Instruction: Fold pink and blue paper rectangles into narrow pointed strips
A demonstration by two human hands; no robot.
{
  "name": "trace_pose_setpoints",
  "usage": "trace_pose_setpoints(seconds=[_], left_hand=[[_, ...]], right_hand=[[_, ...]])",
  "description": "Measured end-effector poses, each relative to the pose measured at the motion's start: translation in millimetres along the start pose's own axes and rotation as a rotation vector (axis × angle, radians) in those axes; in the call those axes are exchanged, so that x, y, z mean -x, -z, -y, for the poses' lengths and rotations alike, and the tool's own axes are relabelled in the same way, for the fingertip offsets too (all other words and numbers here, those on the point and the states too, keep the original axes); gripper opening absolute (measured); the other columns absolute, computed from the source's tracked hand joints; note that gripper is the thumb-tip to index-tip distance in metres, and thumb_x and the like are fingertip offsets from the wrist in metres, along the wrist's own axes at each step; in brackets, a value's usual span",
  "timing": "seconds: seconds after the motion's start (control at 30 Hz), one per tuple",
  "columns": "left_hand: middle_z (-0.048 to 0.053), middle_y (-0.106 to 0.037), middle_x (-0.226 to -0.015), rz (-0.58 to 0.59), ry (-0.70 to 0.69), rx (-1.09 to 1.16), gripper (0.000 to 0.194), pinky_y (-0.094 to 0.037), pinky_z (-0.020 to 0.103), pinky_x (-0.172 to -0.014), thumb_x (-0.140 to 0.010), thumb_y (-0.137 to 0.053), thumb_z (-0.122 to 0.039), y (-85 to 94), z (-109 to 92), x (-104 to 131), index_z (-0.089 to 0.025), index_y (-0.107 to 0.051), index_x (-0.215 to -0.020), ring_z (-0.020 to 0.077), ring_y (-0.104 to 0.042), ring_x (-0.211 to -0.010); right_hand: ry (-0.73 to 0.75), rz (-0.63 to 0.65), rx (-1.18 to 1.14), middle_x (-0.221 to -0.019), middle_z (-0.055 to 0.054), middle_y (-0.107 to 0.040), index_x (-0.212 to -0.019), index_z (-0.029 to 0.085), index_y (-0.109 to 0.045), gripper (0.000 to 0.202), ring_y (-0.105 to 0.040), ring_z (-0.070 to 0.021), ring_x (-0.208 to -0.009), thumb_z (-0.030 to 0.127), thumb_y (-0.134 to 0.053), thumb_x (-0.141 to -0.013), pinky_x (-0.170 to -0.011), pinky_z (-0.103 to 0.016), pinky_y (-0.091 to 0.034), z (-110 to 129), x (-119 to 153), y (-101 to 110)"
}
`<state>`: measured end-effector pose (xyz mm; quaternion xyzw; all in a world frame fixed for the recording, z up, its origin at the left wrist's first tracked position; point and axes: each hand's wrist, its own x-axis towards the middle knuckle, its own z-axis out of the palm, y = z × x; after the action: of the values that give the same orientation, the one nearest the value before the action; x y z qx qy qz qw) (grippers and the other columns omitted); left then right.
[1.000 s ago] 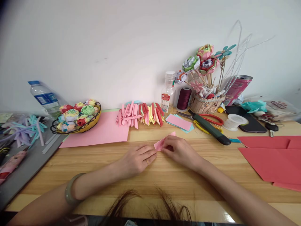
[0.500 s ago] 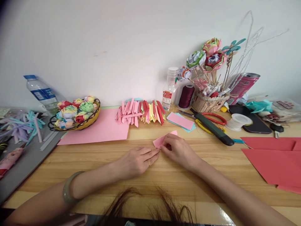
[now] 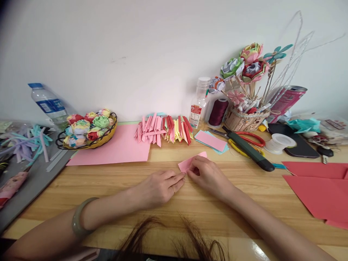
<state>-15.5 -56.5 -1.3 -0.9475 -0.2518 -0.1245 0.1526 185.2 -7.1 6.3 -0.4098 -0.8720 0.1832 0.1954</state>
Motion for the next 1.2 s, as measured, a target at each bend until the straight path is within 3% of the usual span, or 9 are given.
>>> trace_pose_setpoints(seconds=[0.3, 0.97, 1.2], left_hand=[[0.012, -0.057, -0.117, -0.004, 0.023, -0.023, 0.027, -0.051, 0.028, -0.064, -0.091, -0.036, -0.014, 0.6, -1.0, -0.4, -0.006, -0.055, -0.108, 0.0187, -0.054, -0.089], [0.012, -0.056, -0.121, 0.036, 0.060, 0.014, 0.022, -0.051, 0.029, -0.072, -0.089, -0.040, -0.015, -3.7, 0.4, -0.6, -0.008, -0.054, -0.105, 0.0185, -0.057, -0.092], [0.011, -0.057, -0.119, 0.116, 0.090, 0.026, 0.028, -0.049, 0.027, -0.074, -0.088, -0.040, -0.013, 0.2, 0.3, -1.5, -0.007, -0.049, -0.114, 0.0185, -0.055, -0.098]], right_hand=[[-0.009, 0.030, 0.019, -0.072, -0.005, -0.057, -0.068, 0.018, -0.051, 0.017, -0.050, -0.0147, -0.063, 0.022, -0.045, -0.083, -0.057, -0.026, -0.039, -2.3, -0.9, 0.2], [-0.075, 0.025, 0.038, -0.067, -0.003, -0.056, -0.064, 0.019, -0.048, 0.017, -0.048, -0.0139, -0.059, 0.022, -0.046, -0.081, -0.053, -0.026, -0.036, -2.1, -2.4, -1.7], [0.010, -0.006, 0.023, -0.078, -0.004, -0.055, -0.078, 0.017, -0.053, 0.006, -0.050, -0.0146, -0.067, 0.019, -0.048, -0.082, -0.059, -0.026, -0.041, -7.5, 1.3, 3.3]])
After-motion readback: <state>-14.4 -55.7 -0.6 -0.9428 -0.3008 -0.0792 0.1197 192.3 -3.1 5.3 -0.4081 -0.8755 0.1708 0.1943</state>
